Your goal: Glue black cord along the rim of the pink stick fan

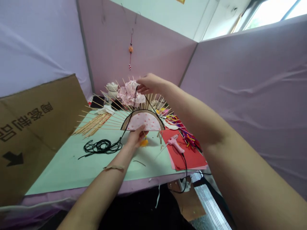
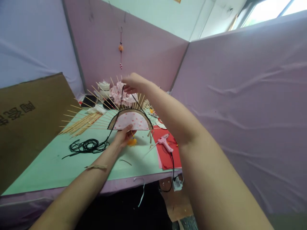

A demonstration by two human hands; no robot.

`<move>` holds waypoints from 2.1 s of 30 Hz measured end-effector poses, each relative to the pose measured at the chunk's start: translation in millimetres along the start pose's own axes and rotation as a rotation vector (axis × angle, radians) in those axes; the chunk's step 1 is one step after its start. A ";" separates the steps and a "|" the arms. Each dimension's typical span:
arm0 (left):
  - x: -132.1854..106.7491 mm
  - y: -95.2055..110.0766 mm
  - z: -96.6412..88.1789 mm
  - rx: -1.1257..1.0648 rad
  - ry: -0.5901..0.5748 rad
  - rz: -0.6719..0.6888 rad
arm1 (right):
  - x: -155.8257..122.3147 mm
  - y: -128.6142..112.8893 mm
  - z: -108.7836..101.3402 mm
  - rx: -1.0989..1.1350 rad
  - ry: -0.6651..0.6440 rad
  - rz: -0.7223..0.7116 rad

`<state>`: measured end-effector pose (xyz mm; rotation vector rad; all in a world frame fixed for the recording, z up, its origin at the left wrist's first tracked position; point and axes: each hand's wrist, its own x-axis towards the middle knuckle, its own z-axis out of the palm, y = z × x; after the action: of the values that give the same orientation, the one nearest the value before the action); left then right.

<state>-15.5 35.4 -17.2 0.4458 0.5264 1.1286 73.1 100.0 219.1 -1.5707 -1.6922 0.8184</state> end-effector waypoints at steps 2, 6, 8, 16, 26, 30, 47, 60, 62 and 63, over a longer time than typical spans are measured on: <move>-2.3 -2.3 0.4 0.017 -0.005 -0.039 | 13.8 3.1 7.0 -0.303 0.031 -0.149; -5.8 -3.9 3.0 0.007 -0.009 -0.089 | 19.3 15.9 12.0 -0.628 0.097 -0.299; -6.6 -4.0 4.9 0.002 0.015 -0.114 | 13.4 28.0 5.2 -0.631 0.216 -0.329; -8.7 -5.7 7.1 -0.011 0.022 -0.166 | -16.7 82.6 -36.7 -0.075 0.315 -0.301; -12.4 -9.9 9.6 0.061 0.038 -0.144 | -16.8 70.2 9.7 -0.864 -0.274 -0.504; -13.1 -10.9 12.2 0.051 0.037 -0.139 | -30.0 81.7 32.0 -1.057 -0.405 -0.644; -8.5 -10.6 8.3 0.057 0.048 -0.170 | -18.3 74.4 -5.7 -0.736 0.140 -0.368; -10.8 -16.8 8.7 0.013 0.063 0.027 | -98.2 152.1 -20.9 -0.950 0.192 -0.189; -11.6 -16.7 9.4 0.017 0.072 0.048 | -98.8 154.6 -17.6 -0.943 0.198 -0.208; -11.8 -16.6 9.6 0.018 0.074 0.056 | -98.7 155.1 -15.8 -0.943 0.197 -0.222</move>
<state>-1.6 17.7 -17.3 0.4377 0.5924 1.1988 178.7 13.1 95.3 -1.8839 -2.1806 -0.3234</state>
